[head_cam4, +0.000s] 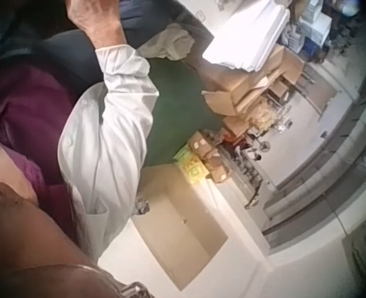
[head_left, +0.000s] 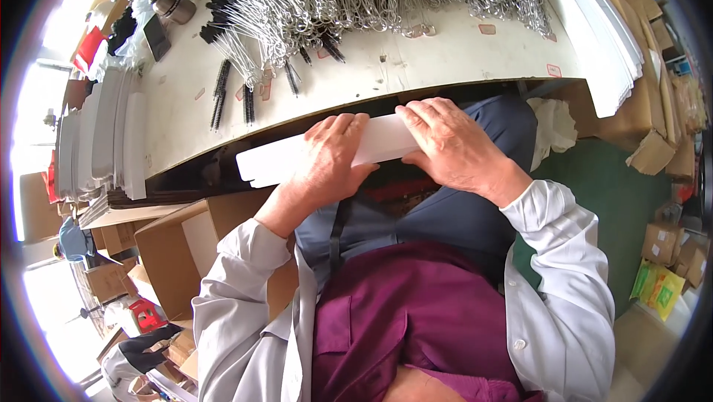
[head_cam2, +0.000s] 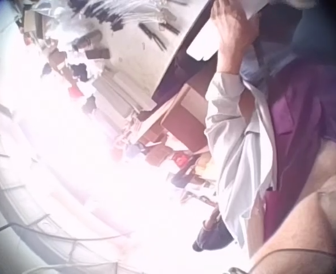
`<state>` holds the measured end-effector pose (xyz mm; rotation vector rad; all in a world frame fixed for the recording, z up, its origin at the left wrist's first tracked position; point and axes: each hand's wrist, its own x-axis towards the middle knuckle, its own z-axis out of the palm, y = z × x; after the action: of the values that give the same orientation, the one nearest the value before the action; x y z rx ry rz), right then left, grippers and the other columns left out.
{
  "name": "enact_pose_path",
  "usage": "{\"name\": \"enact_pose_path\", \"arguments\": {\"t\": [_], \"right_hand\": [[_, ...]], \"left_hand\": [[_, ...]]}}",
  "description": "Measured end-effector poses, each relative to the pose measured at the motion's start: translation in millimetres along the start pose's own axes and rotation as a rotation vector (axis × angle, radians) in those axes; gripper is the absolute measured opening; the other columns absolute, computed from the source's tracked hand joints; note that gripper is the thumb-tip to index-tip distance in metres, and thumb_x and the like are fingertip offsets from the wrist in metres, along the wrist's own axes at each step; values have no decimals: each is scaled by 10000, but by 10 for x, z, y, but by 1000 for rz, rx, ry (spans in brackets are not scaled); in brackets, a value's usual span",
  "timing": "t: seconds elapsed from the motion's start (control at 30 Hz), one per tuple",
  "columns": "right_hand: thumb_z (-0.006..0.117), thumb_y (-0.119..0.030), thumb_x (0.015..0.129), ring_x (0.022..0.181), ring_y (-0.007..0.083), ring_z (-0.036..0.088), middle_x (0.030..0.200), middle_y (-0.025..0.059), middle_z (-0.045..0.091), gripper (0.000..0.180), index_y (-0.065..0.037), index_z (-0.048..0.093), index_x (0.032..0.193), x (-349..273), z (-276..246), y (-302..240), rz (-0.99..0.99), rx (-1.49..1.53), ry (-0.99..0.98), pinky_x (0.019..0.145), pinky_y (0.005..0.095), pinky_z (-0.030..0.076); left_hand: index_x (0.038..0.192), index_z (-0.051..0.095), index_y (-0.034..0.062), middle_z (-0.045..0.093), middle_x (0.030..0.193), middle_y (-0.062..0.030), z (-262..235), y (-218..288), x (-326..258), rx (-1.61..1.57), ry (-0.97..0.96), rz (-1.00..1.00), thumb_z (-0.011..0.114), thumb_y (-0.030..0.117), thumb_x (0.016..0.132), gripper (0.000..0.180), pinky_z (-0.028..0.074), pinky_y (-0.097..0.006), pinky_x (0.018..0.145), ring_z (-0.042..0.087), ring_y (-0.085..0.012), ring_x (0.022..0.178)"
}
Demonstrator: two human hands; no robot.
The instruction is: Packaging small black cleaning brushes into white cardboard sleeves at a factory workbench.
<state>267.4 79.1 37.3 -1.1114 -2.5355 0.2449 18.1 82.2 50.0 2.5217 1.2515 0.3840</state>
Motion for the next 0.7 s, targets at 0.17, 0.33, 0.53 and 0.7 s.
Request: {"name": "enact_pose_path", "arguments": {"t": [0.17,0.33,0.53,0.7], "right_hand": [[791,-278,832,1175,347,585,1274,200,621,672,64,556,1360,133,111,-5,-49,51,13,1067,451,453],[793,-274,827,1179,348,583,1292,193,618,685,57,555,1376,98,-41,152,-85,-44,18,1072,451,452],[806,-240,812,1201,356,581,1316,190,619,668,35,572,1373,327,-175,380,-88,-102,46,1081,456,450],[805,-186,816,1211,343,597,1303,169,643,614,-3,597,1365,524,-114,691,-112,-117,124,1073,447,473]], "left_hand": [[1311,559,-59,640,1198,-223,158,30,104,-16,43,51,833,308,779,702,510,-468,955,633,-400,1105],[1350,539,-45,627,1256,-222,-15,-118,65,13,103,34,839,264,778,716,492,-483,992,610,-412,1155],[1334,540,-25,631,1259,-210,-126,-229,268,51,107,2,834,246,771,691,491,-480,980,612,-401,1150],[1328,544,-34,637,1246,-212,-30,-370,537,116,220,24,803,256,799,657,490,-479,968,619,-397,1138]]}}
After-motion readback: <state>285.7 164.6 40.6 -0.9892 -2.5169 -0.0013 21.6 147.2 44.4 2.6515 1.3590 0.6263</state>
